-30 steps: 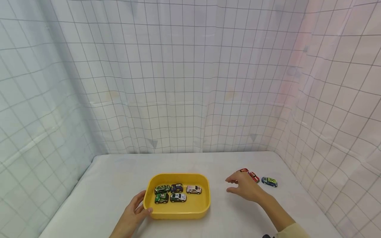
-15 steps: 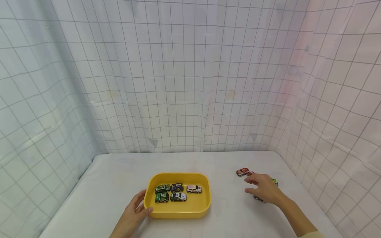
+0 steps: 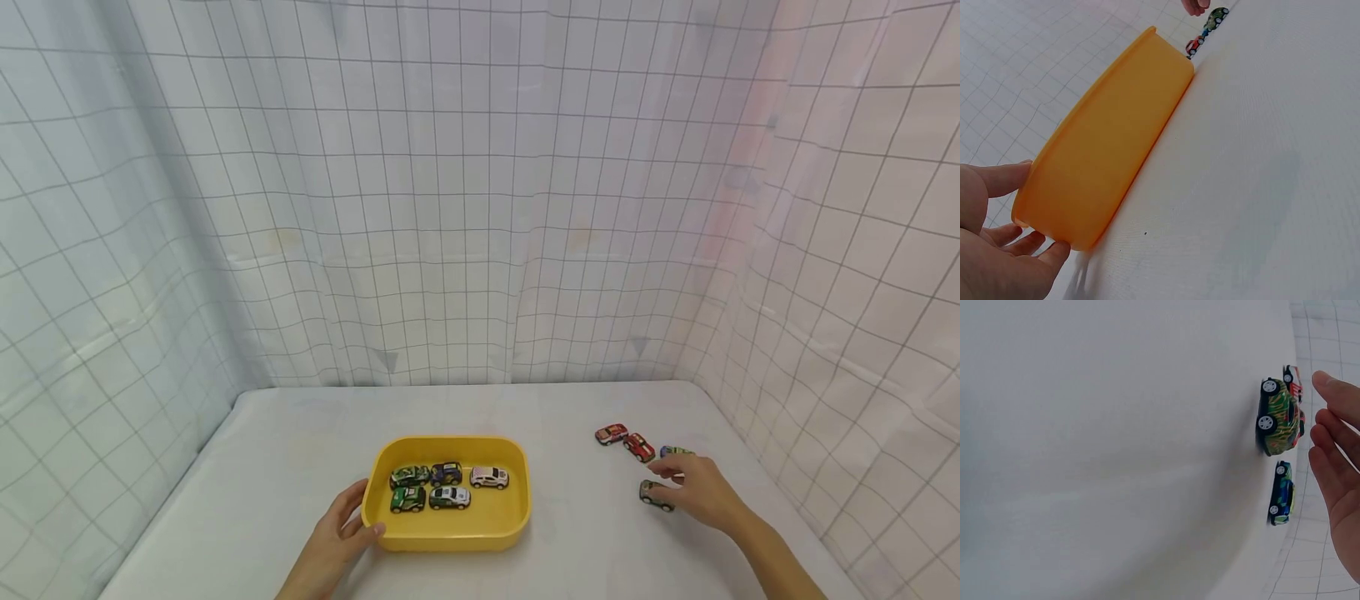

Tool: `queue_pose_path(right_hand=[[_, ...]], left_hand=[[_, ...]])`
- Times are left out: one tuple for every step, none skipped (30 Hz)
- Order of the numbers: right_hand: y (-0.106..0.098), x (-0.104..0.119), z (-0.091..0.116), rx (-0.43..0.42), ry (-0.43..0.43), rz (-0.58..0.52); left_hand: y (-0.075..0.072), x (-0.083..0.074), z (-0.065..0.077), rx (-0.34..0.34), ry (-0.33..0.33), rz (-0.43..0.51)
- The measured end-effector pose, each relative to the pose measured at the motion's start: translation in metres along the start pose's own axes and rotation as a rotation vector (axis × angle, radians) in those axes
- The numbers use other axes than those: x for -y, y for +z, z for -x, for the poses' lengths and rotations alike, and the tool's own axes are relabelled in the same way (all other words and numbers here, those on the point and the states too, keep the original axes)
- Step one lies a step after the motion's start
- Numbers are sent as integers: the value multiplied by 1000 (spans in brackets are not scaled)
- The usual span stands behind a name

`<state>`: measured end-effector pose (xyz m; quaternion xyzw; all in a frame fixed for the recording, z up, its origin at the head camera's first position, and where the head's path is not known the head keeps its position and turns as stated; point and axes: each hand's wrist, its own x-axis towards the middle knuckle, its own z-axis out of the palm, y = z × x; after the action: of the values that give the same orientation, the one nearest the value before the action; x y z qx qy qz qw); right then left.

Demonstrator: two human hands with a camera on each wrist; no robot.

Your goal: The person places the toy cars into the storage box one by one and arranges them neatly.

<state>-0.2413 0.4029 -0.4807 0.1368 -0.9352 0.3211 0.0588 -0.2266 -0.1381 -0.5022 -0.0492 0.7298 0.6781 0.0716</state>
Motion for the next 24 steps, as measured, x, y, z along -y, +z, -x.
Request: queue_pose_path(right_hand=[[0, -3, 1, 3, 9, 5], [0, -6, 1, 5, 20, 7], [0, -9, 2, 8, 29, 8], [0, -12, 2, 12, 39, 12], [1, -14, 3, 17, 48, 12], [1, -17, 4, 24, 57, 13], [2, -20, 4, 29, 66, 16], [3, -23, 5, 33, 75, 22], [4, -26, 5, 38, 86, 29], [5, -28, 6, 45, 97, 34], [6, -30, 6, 49, 111, 35], [7, -32, 6, 54, 124, 37], [8, -34, 6, 54, 136, 37], [9, -35, 6, 55, 144, 37], [10, -36, 6, 56, 154, 32], [11, -37, 5, 55, 163, 27], [12, -37, 5, 55, 171, 25], [12, -37, 4, 57, 168, 30], [12, -37, 3, 57, 166, 36], [13, -37, 3, 58, 162, 42], [13, -36, 2, 56, 162, 44], [13, -36, 2, 57, 158, 48], [13, -36, 2, 58, 153, 52], [13, -36, 2, 56, 153, 55]], left_hand=[[0, 0, 0, -1, 2, 0], [0, 0, 0, -2, 5, -1], [0, 0, 0, -3, 5, 1], [0, 0, 0, -4, 5, 3], [0, 0, 0, -4, 3, 5], [0, 0, 0, -4, 3, 7], [0, 1, 0, -3, 2, 8], [0, 1, 0, -2, 0, 9], [0, 1, 0, 0, -1, 8], [0, 1, -1, 2, -2, 9], [0, 1, -1, 5, -3, 8], [0, 1, -2, 6, -4, 9], [0, 1, -2, 7, -5, 8], [0, 2, -2, 8, -4, 9], [0, 2, -2, 8, -4, 7], [0, 1, -2, 6, -7, 5], [0, 1, -1, 3, -8, -1], [0, 1, -1, 0, -9, -2], [-1, 1, -1, -1, -10, -5], [-1, 2, -1, -3, -12, -7], [-1, 2, -1, -3, -14, -8], [-1, 2, -1, -4, -15, -8], [-1, 2, -1, -4, -13, -7], [0, 2, -1, -2, -13, -3]])
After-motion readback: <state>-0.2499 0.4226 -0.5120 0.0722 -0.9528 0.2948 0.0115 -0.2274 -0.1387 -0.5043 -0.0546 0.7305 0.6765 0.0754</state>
